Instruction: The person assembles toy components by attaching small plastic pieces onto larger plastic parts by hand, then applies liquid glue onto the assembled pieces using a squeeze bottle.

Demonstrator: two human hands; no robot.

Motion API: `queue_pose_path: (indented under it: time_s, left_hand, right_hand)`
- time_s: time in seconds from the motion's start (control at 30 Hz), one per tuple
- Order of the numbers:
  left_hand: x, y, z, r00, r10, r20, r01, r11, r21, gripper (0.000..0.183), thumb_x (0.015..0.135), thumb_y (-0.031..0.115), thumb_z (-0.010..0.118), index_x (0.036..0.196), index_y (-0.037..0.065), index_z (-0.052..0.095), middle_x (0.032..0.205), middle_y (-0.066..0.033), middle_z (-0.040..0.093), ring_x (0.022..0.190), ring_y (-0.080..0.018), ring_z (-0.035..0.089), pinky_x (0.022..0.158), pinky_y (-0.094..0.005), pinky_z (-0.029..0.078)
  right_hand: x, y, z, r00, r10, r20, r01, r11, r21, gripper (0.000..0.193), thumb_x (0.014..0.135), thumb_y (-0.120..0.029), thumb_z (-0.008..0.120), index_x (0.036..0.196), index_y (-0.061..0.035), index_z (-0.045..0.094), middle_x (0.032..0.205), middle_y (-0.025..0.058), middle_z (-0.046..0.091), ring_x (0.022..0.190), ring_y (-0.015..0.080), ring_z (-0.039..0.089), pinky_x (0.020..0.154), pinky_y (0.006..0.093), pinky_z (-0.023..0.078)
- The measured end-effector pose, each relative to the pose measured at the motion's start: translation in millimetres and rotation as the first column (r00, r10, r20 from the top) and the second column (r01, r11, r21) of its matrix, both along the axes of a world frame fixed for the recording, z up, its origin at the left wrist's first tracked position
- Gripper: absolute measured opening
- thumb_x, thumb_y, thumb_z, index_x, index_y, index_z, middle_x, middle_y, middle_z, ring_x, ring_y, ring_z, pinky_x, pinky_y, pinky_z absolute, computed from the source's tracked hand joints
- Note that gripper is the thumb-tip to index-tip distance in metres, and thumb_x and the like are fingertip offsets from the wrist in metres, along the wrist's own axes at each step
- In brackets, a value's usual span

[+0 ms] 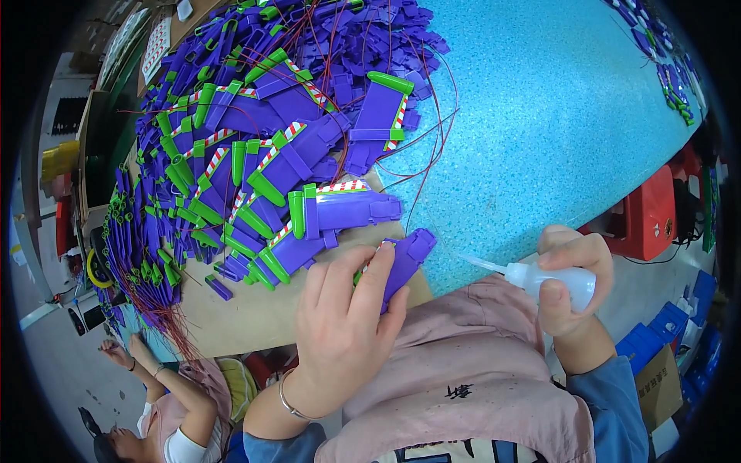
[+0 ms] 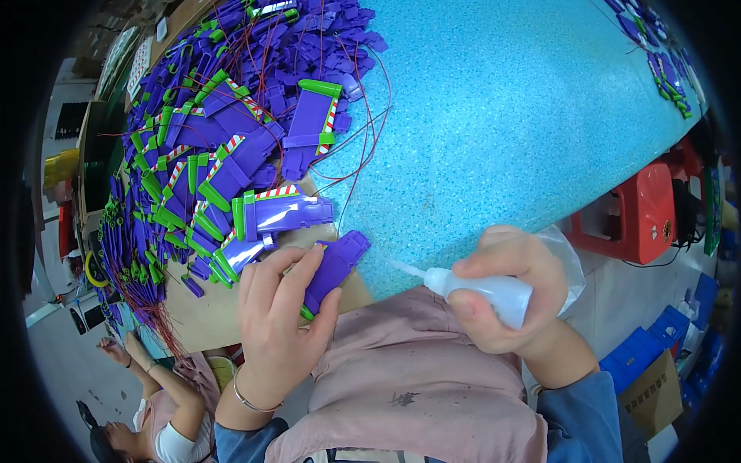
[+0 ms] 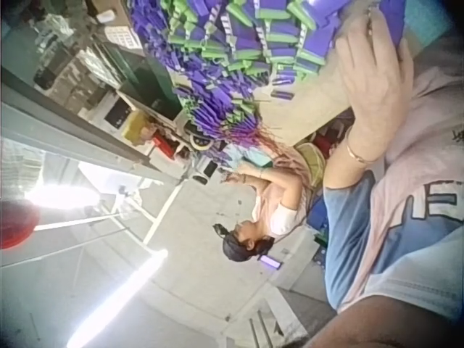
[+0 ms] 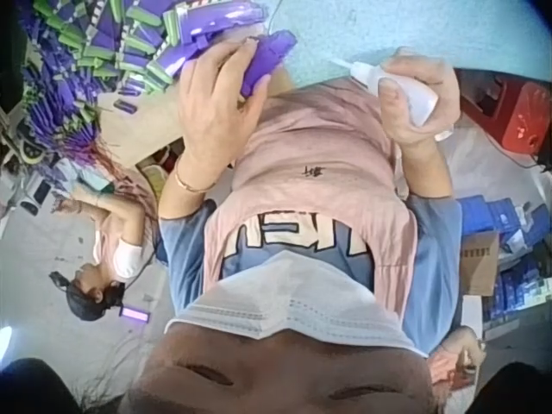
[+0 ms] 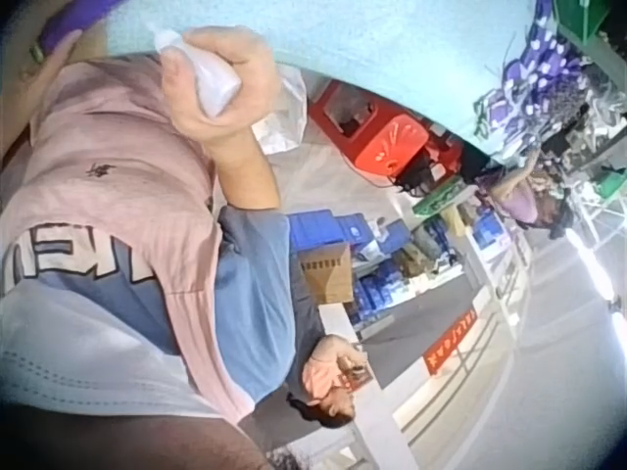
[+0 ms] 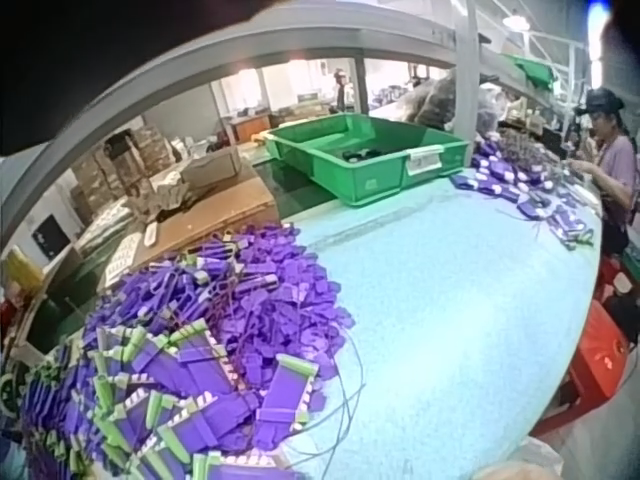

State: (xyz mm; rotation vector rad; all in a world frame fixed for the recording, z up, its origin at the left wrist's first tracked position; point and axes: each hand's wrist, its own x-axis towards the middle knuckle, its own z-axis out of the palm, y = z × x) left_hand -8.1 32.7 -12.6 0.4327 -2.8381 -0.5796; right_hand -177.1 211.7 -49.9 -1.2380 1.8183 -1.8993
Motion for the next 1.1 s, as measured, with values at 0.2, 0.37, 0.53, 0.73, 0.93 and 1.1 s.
queue_pose_path:
  time_s: [0.2,0.37,0.53,0.73,0.93,1.1]
  left_hand:
    - [-0.2,1.4,1.2,1.0,0.013,0.006,-0.013,1.0,0.019,0.048,0.069,0.006,0.076,0.114,-0.001,0.06,0.104,-0.0133,0.058,0.084,-0.0292,0.054,0.068,-0.0375,0.047]
    - [-0.2,1.5,0.8,1.0,0.007,0.006,-0.007,1.0,0.022,0.048,0.069,0.005,0.075,0.114,-0.002,0.06,0.104,-0.0138,0.058,0.083,-0.0295,0.054,0.068,-0.0375,0.046]
    - [-0.6,3.0,0.8,1.0,0.015,0.004,-0.015,1.0,0.022,0.048,0.07,0.005,0.075,0.115,-0.002,0.06,0.105,-0.0139,0.058,0.082,-0.0295,0.053,0.067,-0.0376,0.046]
    - [-0.6,3.9,0.5,1.0,0.021,-0.001,-0.021,0.999,0.029,0.049,0.07,0.005,0.076,0.115,-0.002,0.06,0.105,-0.0141,0.058,0.082,-0.0296,0.053,0.067,-0.0382,0.045]
    - [0.1,6.1,-1.5,1.0,0.01,-0.009,-0.011,0.99,-0.143,0.044,0.07,0.004,0.071,0.113,0.002,0.065,0.105,-0.0088,0.061,0.079,-0.0231,0.051,0.065,-0.0332,0.043]
    - [1.2,7.8,-8.0,0.998,-0.027,-0.059,0.005,0.94,-0.341,0.039,0.071,0.007,0.063,0.11,0.005,0.069,0.106,-0.0038,0.063,0.078,-0.0185,0.049,0.063,-0.029,0.039]
  right_hand:
    - [0.4,-8.5,3.7,0.996,0.046,-0.082,-0.046,0.999,0.003,0.02,0.071,-0.003,0.071,0.088,-0.0011,0.062,0.069,0.0064,0.061,0.047,0.017,0.044,0.047,0.0306,0.032]
    - [2.6,-10.8,3.8,0.987,0.052,-0.15,-0.048,0.998,0.031,0.02,0.069,-0.004,0.074,0.086,-0.002,0.064,0.069,0.0065,0.063,0.047,0.0181,0.051,0.046,0.0306,0.036]
    - [3.8,-11.6,4.8,0.99,0.07,-0.122,-0.064,0.996,0.057,0.021,0.07,-0.004,0.075,0.087,-0.0023,0.064,0.07,0.007,0.064,0.048,0.0189,0.053,0.046,0.031,0.037]
    - [3.4,-9.5,2.1,0.993,0.009,-0.12,-0.002,0.998,0.06,0.02,0.07,-0.004,0.075,0.087,-0.0027,0.064,0.073,0.0079,0.065,0.049,0.0196,0.054,0.047,0.0309,0.038]
    - [4.0,-3.1,1.2,0.999,0.019,-0.042,-0.017,0.999,0.048,0.02,0.072,-0.003,0.073,0.09,-0.002,0.063,0.077,0.0086,0.065,0.053,0.0192,0.054,0.05,0.0308,0.039]
    - [5.0,-6.3,1.4,0.996,0.026,0.087,-0.025,1.0,-0.009,0.022,0.074,-0.002,0.071,0.094,-0.001,0.063,0.078,0.0086,0.065,0.055,0.0184,0.054,0.053,0.031,0.04]
